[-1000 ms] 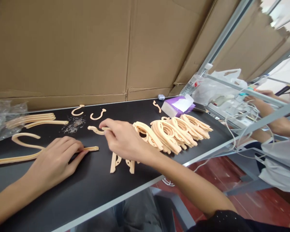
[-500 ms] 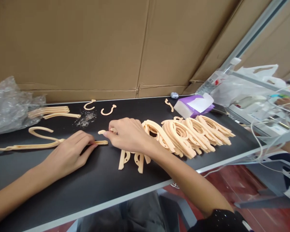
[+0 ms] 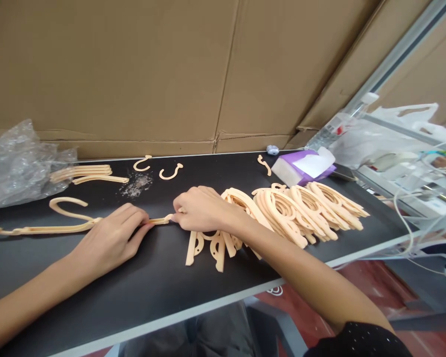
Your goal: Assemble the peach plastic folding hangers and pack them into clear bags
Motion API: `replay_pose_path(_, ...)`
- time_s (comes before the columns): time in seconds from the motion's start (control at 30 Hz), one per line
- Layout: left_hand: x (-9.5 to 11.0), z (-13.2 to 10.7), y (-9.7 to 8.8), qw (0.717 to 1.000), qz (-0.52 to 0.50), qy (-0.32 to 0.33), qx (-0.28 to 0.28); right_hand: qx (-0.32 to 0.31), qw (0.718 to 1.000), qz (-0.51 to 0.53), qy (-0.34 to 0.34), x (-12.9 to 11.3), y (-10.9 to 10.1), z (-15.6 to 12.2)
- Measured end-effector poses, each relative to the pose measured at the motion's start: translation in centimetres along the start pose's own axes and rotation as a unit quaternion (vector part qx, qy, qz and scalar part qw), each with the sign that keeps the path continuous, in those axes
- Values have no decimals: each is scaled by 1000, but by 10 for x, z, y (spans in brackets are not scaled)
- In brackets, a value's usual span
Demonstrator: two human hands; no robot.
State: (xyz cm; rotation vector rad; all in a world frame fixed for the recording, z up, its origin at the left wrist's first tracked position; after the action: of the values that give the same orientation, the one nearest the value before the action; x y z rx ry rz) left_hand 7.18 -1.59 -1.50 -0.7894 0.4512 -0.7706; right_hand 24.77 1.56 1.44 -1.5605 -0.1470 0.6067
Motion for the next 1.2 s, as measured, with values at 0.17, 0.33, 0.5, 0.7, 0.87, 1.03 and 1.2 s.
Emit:
replay_pose_path(0.17,-1,0,1,1000,9,4,4,-40,998,43,-28,0,-1,4)
replay_pose_path(0.33,-1,1,2,999,33,11,14,-74,995,54,-38,0,-1,12)
replay_pose_path(0.5,-2,-1,3,999,41,18,17,-112,991,61,-28,1,0,20)
replay_pose_path(0.7,-5,-4,7,999,33,3,2,-137,988,75,-19,3,4,26)
replay_pose_path(0.87,-2,-1,5,999,33,2,-9,-123,991,47,-38,-1,6,25)
replay_pose_path(1.03,-2,0,6,1000,10,-16,-16,-76,995,-13,-69,-5,9,22)
replay_pose_path(1.2,-3,-1,6,1000,7,-25,-13,-33,989,-89,-110,-11,10,17)
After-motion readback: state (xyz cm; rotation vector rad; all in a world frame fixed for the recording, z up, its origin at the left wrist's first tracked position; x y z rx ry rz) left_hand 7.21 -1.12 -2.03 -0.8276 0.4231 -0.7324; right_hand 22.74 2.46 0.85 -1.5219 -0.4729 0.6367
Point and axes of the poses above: each hand's wrist, its own z-axis towards the middle knuckle, its own y-axis out of the palm, x = y × z, the point moved 5 cm from there along z, towards the middle knuckle, and after that the axes turned 9 degrees about x, right-handed, at the moved point
